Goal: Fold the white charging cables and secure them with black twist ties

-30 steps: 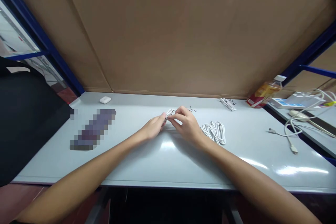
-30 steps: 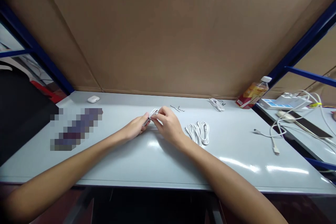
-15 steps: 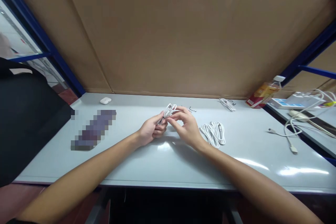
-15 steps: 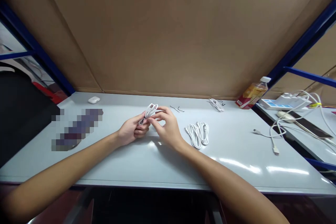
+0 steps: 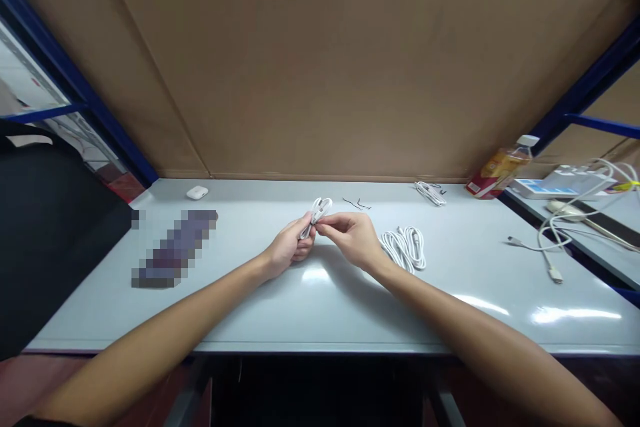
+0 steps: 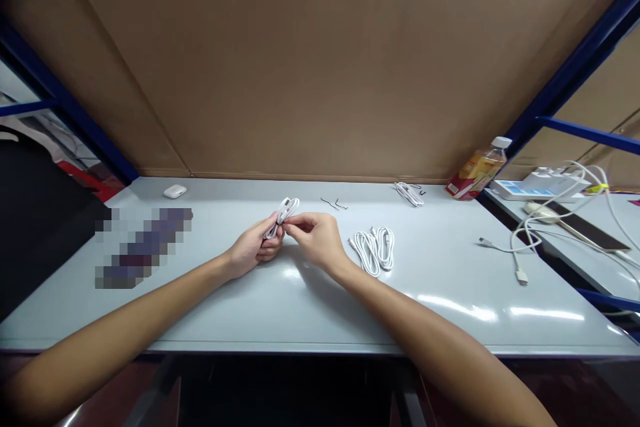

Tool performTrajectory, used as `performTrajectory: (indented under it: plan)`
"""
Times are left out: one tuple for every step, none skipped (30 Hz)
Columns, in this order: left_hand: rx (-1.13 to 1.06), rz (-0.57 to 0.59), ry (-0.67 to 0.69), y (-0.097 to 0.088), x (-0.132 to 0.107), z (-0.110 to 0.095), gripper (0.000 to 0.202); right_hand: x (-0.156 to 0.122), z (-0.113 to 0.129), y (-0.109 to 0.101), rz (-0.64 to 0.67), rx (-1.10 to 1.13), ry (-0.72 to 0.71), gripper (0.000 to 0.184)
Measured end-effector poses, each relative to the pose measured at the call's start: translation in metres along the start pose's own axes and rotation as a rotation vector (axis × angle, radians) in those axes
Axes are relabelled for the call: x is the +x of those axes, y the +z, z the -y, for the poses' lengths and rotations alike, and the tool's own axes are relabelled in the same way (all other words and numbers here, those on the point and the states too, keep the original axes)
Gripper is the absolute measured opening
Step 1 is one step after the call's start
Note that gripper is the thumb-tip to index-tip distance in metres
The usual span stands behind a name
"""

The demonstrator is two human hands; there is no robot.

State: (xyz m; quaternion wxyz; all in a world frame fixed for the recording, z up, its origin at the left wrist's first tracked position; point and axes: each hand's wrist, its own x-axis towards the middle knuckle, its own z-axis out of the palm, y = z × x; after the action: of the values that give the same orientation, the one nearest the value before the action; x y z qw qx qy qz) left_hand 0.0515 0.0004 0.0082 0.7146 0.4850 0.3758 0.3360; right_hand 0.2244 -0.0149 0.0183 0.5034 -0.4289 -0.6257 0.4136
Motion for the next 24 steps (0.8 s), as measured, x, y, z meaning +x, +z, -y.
performTrajectory:
  plan:
    - [0.032,-0.022,0.009,0.001,0.0,0.0,0.046,0.0,-0.001,0.0,-0.012,-0.011,-0.012,0.011]
    - [0.065,-0.049,0.017,0.002,0.0,0.001,0.045,-0.001,-0.002,-0.001,-0.028,-0.03,-0.024,0.01]
    - [0.099,-0.075,0.025,0.003,-0.001,0.001,0.043,-0.001,-0.002,-0.001,-0.043,-0.055,-0.038,0.01]
    - [0.134,-0.093,0.036,0.004,-0.001,0.001,0.042,-0.001,-0.002,-0.001,-0.056,-0.081,-0.049,0.01]
    - [0.17,-0.098,0.055,0.004,-0.001,0.001,0.042,-0.002,-0.001,-0.002,-0.061,-0.105,-0.057,0.01]
    - [0.209,-0.092,0.084,0.004,-0.001,0.002,0.042,-0.002,0.0,-0.002,-0.061,-0.124,-0.061,0.011]
    - [0.257,-0.08,0.125,0.003,-0.002,0.002,0.043,-0.002,0.001,-0.002,-0.057,-0.135,-0.061,0.012]
    - [0.317,-0.073,0.179,0.002,-0.002,0.003,0.044,-0.002,0.002,-0.002,-0.053,-0.14,-0.052,0.012]
    - [0.391,-0.077,0.238,0.0,-0.002,0.003,0.044,-0.002,0.004,-0.002,-0.047,-0.14,-0.033,0.011]
    - [0.47,-0.093,0.296,-0.002,-0.001,0.003,0.044,-0.001,0.004,-0.002,-0.042,-0.139,-0.004,0.01]
    - [0.545,-0.116,0.343,-0.003,-0.001,0.004,0.043,-0.001,0.005,-0.003,-0.036,-0.133,0.036,0.009]
    - [0.61,-0.136,0.379,-0.005,-0.001,0.004,0.042,0.0,0.004,-0.003,-0.031,-0.12,0.087,0.007]
    - [0.662,-0.147,0.401,-0.006,-0.001,0.004,0.042,0.002,0.004,-0.004,-0.026,-0.092,0.148,0.006]
    - [0.7,-0.15,0.414,-0.007,-0.001,0.005,0.041,0.003,0.003,-0.006,-0.016,-0.045,0.215,0.005]
    - [0.727,-0.152,0.426,-0.007,-0.001,0.005,0.04,0.005,0.002,-0.007,0.002,0.022,0.282,0.005]
    - [0.751,-0.155,0.442,-0.007,-0.001,0.005,0.04,0.007,0.001,-0.009,0.031,0.104,0.344,0.006]
    - [0.778,-0.163,0.465,-0.007,-0.001,0.006,0.039,0.009,0.001,-0.012,0.071,0.191,0.399,0.006]
    - [0.807,-0.174,0.497,-0.006,-0.001,0.006,0.038,0.011,0.0,-0.014,0.113,0.277,0.447,0.007]
    - [0.834,-0.186,0.533,-0.005,-0.002,0.006,0.037,0.013,0.0,-0.017,0.154,0.349,0.487,0.008]
    - [0.854,-0.2,0.567,-0.003,-0.003,0.006,0.035,0.014,0.0,-0.019,0.192,0.402,0.519,0.009]
    - [0.865,-0.213,0.593,-0.002,-0.004,0.006,0.034,0.015,0.001,-0.02,0.219,0.434,0.538,0.01]
    - [0.86,-0.225,0.605,-0.001,-0.005,0.006,0.034,0.016,0.001,-0.021,0.24,0.451,0.548,0.01]
    - [0.838,-0.235,0.596,0.0,-0.005,0.005,0.034,0.016,0.002,-0.022,0.254,0.456,0.546,0.01]
    - [0.796,-0.245,0.564,0.001,-0.005,0.005,0.034,0.016,0.002,-0.021,0.263,0.447,0.533,0.01]
